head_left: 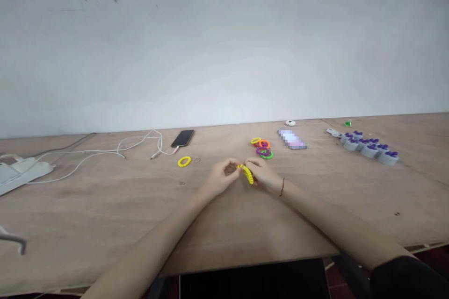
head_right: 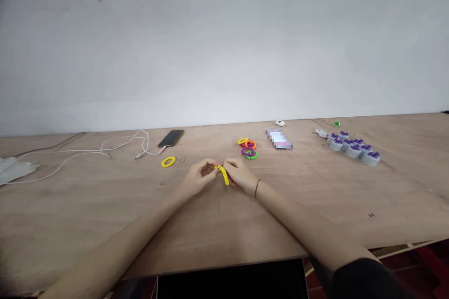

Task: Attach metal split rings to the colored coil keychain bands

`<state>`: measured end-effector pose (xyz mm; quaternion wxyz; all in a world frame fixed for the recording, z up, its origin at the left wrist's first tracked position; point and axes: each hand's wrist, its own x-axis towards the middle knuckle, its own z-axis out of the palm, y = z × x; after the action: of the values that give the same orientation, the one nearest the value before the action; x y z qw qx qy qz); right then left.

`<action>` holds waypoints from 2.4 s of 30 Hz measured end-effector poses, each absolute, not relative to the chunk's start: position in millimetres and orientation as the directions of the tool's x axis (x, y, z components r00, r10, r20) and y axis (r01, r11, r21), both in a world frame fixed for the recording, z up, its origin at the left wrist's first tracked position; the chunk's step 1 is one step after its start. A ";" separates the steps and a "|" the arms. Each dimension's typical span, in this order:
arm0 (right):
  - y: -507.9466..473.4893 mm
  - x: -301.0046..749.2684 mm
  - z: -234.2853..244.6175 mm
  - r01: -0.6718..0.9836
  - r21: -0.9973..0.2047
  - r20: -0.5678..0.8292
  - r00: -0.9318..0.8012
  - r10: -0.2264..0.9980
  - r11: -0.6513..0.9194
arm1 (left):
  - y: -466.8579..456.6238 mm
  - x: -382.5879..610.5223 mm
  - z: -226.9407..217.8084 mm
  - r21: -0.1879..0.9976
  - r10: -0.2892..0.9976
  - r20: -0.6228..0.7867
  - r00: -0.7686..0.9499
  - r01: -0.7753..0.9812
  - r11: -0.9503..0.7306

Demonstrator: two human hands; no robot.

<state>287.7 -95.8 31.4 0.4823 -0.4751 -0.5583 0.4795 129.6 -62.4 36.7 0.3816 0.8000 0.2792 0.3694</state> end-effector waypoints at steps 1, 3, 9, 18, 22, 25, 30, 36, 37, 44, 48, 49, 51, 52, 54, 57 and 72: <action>-95.8 287.8 31.5 0.044 -0.996 0.070 -0.072 0.995 0.074 | -63.6 130.0 37.1 0.796 0.726 0.397 0.562 0.183 -0.577; -95.5 287.6 31.1 -0.033 -0.999 0.029 -0.052 0.998 0.027 | -66.4 130.9 38.4 0.734 0.704 0.455 0.545 0.218 -0.643; -92.9 283.5 29.2 -0.266 -0.944 -0.192 -0.045 0.980 -0.197 | -71.6 133.8 36.3 0.645 0.650 0.533 0.542 0.238 -0.727; -95.6 283.4 28.3 -0.277 -0.922 -0.219 -0.207 0.954 -0.272 | -70.2 134.6 34.5 0.738 0.731 0.423 0.535 0.264 -0.621; -91.6 295.4 26.8 -0.033 -0.992 -0.117 -0.188 0.975 -0.125 | -68.0 132.9 34.7 0.803 0.742 0.374 0.557 0.207 -0.559; -87.0 308.7 29.2 0.226 -0.972 0.004 -0.283 0.959 0.070 | -62.3 131.2 32.5 0.872 0.749 0.307 0.587 0.142 -0.468; -84.6 319.1 33.2 0.384 -0.825 0.268 -0.379 0.886 0.414 | -54.1 128.7 28.8 0.922 0.748 0.215 0.628 0.121 -0.367; -87.2 321.7 38.9 0.456 -0.728 0.323 -0.432 0.842 0.513 | -52.5 129.1 28.1 0.945 0.738 0.180 0.651 0.094 -0.314; -87.9 322.3 40.2 0.463 -0.715 0.325 -0.443 0.836 0.524 | -52.7 129.3 28.7 0.945 0.731 0.175 0.659 0.096 -0.312; -88.0 321.3 39.2 0.561 -0.586 0.372 -0.455 0.809 0.585 | -55.5 130.9 32.8 0.936 0.718 0.157 0.678 0.131 -0.328; -85.5 321.6 36.3 0.550 -0.643 0.359 -0.398 0.844 0.533 | -58.7 133.4 34.3 0.915 0.749 0.190 0.635 0.162 -0.369; -85.2 321.9 36.3 0.544 -0.668 0.349 -0.373 0.859 0.508 | -60.0 133.9 34.9 0.910 0.754 0.202 0.625 0.165 -0.381; -85.1 322.0 36.8 0.524 -0.717 0.331 -0.325 0.886 0.460 | -63.2 134.7 36.5 0.892 0.759 0.237 0.607 0.173 -0.417; -85.2 321.6 37.3 0.508 -0.741 0.323 -0.304 0.896 0.439 | -65.0 134.9 37.5 0.877 0.759 0.258 0.598 0.184 -0.443; -85.6 319.8 37.9 0.464 -0.793 0.302 -0.262 0.916 0.394 | -68.6 134.9 39.6 0.828 0.753 0.314 0.578 0.221 -0.515; -85.0 315.4 35.7 0.396 -0.864 0.247 -0.204 0.947 0.310 | -73.1 134.7 42.3 0.693 0.694 0.434 0.574 0.279 -0.664; -89.6 306.1 29.0 0.499 -0.786 0.359 -0.112 0.927 0.365 | -71.2 137.8 34.6 0.830 0.781 0.345 0.520 0.219 -0.512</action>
<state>306.1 -89.6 29.0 0.4328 -0.5067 -0.7037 0.2467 137.8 -71.2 34.6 0.3775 0.7858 0.3184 0.3723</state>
